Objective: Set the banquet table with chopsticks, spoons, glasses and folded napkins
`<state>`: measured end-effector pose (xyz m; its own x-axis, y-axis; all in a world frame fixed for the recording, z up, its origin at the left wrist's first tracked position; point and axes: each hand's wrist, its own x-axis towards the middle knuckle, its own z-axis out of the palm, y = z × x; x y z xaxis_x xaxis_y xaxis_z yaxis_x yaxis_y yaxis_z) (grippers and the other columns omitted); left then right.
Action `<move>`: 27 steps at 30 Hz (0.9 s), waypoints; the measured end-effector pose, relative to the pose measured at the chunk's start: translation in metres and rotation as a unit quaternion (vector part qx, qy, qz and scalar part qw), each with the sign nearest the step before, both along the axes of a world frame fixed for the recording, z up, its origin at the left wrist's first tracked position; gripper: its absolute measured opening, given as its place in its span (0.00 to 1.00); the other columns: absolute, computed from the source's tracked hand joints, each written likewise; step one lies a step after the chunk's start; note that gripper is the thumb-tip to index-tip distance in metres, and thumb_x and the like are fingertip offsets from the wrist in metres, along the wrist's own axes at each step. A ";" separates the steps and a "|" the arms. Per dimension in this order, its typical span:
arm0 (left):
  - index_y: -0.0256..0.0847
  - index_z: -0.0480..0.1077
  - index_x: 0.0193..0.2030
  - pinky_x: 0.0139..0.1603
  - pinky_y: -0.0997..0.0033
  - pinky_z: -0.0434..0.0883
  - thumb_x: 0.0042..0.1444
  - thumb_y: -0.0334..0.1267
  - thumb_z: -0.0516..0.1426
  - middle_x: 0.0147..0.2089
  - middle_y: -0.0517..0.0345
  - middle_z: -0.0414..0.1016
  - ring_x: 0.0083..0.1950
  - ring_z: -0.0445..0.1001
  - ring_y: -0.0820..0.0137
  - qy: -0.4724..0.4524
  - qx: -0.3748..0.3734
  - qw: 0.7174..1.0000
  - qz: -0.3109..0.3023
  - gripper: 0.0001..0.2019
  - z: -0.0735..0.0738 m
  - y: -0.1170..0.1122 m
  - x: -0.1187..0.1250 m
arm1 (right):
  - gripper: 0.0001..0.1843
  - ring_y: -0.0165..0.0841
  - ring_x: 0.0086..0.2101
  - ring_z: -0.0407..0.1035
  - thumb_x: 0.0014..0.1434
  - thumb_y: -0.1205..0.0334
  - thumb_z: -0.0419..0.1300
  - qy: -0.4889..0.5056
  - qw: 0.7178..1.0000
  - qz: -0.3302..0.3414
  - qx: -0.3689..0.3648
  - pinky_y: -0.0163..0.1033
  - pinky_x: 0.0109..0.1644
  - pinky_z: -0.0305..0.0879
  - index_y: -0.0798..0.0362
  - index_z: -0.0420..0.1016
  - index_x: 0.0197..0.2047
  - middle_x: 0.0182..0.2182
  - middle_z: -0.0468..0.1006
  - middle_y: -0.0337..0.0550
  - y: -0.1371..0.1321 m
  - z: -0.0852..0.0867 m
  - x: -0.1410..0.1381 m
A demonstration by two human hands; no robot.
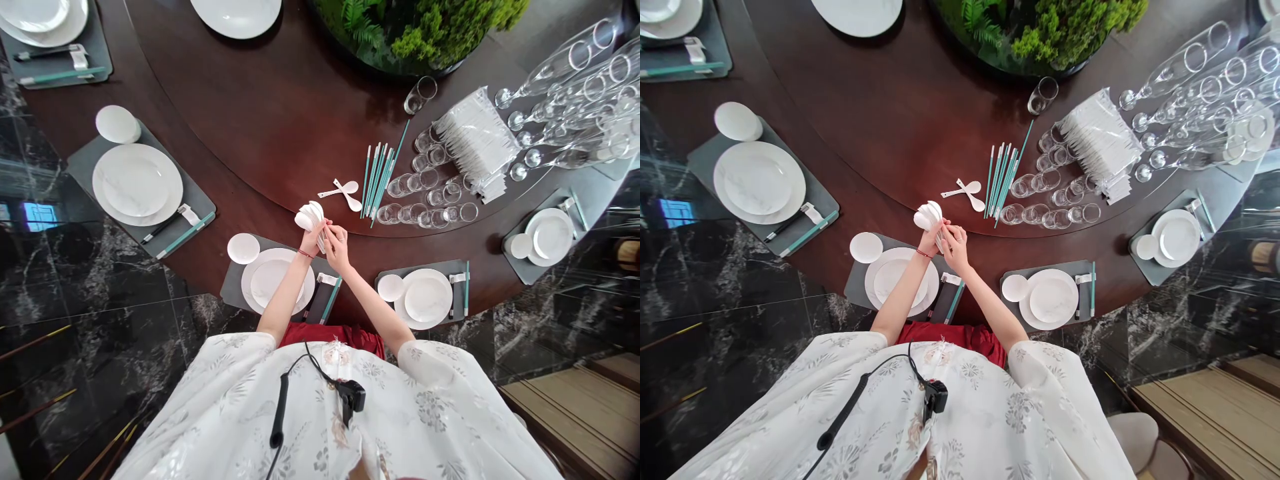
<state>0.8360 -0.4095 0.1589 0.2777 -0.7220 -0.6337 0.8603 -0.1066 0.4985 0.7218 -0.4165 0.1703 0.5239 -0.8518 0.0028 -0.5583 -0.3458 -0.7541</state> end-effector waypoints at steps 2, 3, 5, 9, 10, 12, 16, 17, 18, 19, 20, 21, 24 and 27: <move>0.36 0.74 0.37 0.52 0.68 0.76 0.51 0.39 0.72 0.36 0.57 0.81 0.43 0.82 0.69 -0.007 0.015 1.000 0.024 0.14 -0.001 -0.001 0.006 | 0.25 0.44 0.61 0.64 0.74 0.56 0.44 -0.004 0.999 0.047 -0.012 0.56 0.70 0.58 0.48 0.80 0.57 0.54 0.78 0.51 -0.017 -0.001 -0.003; 0.37 0.74 0.38 0.51 0.67 0.76 0.51 0.40 0.72 0.35 0.57 0.80 0.42 0.82 0.69 -0.010 0.024 0.999 0.031 0.15 -0.001 -0.001 0.010 | 0.25 0.43 0.59 0.66 0.74 0.56 0.43 0.000 0.998 0.053 -0.014 0.56 0.69 0.59 0.48 0.81 0.55 0.51 0.79 0.50 -0.030 -0.002 -0.003; 0.37 0.73 0.38 0.50 0.65 0.77 0.51 0.41 0.73 0.32 0.58 0.78 0.38 0.81 0.70 -0.015 0.039 0.999 0.030 0.16 0.000 -0.003 0.017 | 0.24 0.43 0.55 0.70 0.75 0.55 0.43 0.035 0.999 0.022 -0.014 0.53 0.65 0.64 0.50 0.81 0.51 0.49 0.80 0.52 -0.065 -0.006 0.003; 0.38 0.72 0.37 0.38 0.70 0.74 0.52 0.44 0.73 0.27 0.64 0.71 0.27 0.72 0.78 -0.032 0.027 0.999 0.006 0.17 0.006 -0.006 0.027 | 0.17 0.48 0.48 0.74 0.72 0.58 0.51 0.226 0.972 -0.066 0.016 0.50 0.55 0.67 0.59 0.76 0.54 0.50 0.79 0.63 -0.137 -0.018 0.025; 0.38 0.72 0.37 0.35 0.72 0.72 0.52 0.44 0.72 0.27 0.65 0.70 0.26 0.70 0.79 -0.038 0.022 0.999 0.001 0.17 0.008 -0.006 0.028 | 0.16 0.49 0.47 0.75 0.72 0.61 0.53 0.275 0.959 -0.070 0.026 0.50 0.54 0.67 0.60 0.75 0.55 0.49 0.79 0.65 -0.149 -0.021 0.029; 0.38 0.72 0.36 0.33 0.72 0.70 0.52 0.43 0.72 0.26 0.65 0.69 0.25 0.69 0.79 -0.048 0.015 0.999 -0.005 0.16 0.010 -0.005 0.028 | 0.15 0.50 0.47 0.75 0.71 0.67 0.52 0.340 0.937 -0.062 0.042 0.51 0.53 0.66 0.62 0.75 0.53 0.47 0.79 0.67 -0.162 -0.027 0.034; 0.38 0.72 0.36 0.33 0.72 0.70 0.52 0.43 0.72 0.26 0.65 0.69 0.26 0.69 0.78 -0.051 0.017 0.999 -0.009 0.15 0.012 0.002 0.025 | 0.16 0.52 0.49 0.73 0.68 0.71 0.50 0.349 0.937 0.006 0.009 0.52 0.54 0.64 0.65 0.77 0.50 0.50 0.77 0.71 -0.155 -0.037 0.032; 0.38 0.72 0.36 0.33 0.72 0.70 0.53 0.43 0.71 0.26 0.65 0.68 0.26 0.69 0.78 -0.048 0.023 0.999 -0.009 0.15 0.011 0.005 0.024 | 0.16 0.53 0.51 0.71 0.68 0.71 0.50 0.330 0.943 0.035 -0.021 0.54 0.55 0.63 0.65 0.77 0.50 0.52 0.76 0.72 -0.152 -0.039 0.031; 0.38 0.72 0.36 0.34 0.73 0.70 0.53 0.43 0.71 0.26 0.65 0.68 0.26 0.69 0.78 -0.044 0.030 0.999 -0.009 0.15 0.011 0.008 0.024 | 0.17 0.53 0.52 0.69 0.68 0.70 0.49 0.307 0.948 0.067 -0.051 0.55 0.57 0.61 0.66 0.77 0.51 0.52 0.75 0.72 -0.150 -0.040 0.030; 0.38 0.71 0.37 0.34 0.73 0.70 0.53 0.43 0.71 0.26 0.66 0.68 0.26 0.69 0.79 -0.041 0.035 0.999 -0.009 0.15 0.010 0.011 0.023 | 0.18 0.53 0.52 0.68 0.68 0.70 0.48 0.283 0.951 0.101 -0.077 0.55 0.58 0.60 0.66 0.77 0.51 0.52 0.76 0.71 -0.150 -0.041 0.029; 0.38 0.71 0.37 0.33 0.73 0.70 0.53 0.43 0.72 0.26 0.66 0.68 0.26 0.69 0.79 -0.038 0.038 0.999 -0.007 0.16 0.009 0.015 0.023 | 0.19 0.52 0.52 0.67 0.68 0.71 0.47 0.264 0.951 0.132 -0.094 0.55 0.59 0.58 0.65 0.77 0.52 0.50 0.77 0.69 -0.151 -0.042 0.029; 0.39 0.71 0.37 0.33 0.73 0.70 0.52 0.44 0.72 0.26 0.66 0.68 0.25 0.69 0.80 -0.035 0.040 0.999 -0.005 0.16 0.008 0.019 0.023 | 0.20 0.50 0.51 0.68 0.68 0.71 0.46 0.251 0.949 0.158 -0.102 0.55 0.60 0.57 0.64 0.77 0.53 0.47 0.79 0.66 -0.154 -0.043 0.030; 0.40 0.70 0.37 0.31 0.75 0.68 0.53 0.45 0.72 0.25 0.69 0.65 0.24 0.66 0.81 -0.025 0.042 0.999 -0.005 0.17 0.004 0.029 0.023 | 0.21 0.47 0.46 0.70 0.68 0.73 0.45 0.253 0.941 0.197 -0.108 0.53 0.60 0.55 0.62 0.77 0.53 0.40 0.81 0.60 -0.166 -0.045 0.036; 0.40 0.68 0.35 0.27 0.77 0.65 0.52 0.45 0.72 0.23 0.71 0.60 0.22 0.63 0.83 -0.018 0.048 0.999 -0.008 0.18 0.001 0.038 0.023 | 0.18 0.46 0.42 0.71 0.68 0.74 0.46 0.268 0.933 0.215 -0.105 0.55 0.60 0.55 0.61 0.79 0.46 0.35 0.81 0.60 -0.174 -0.048 0.044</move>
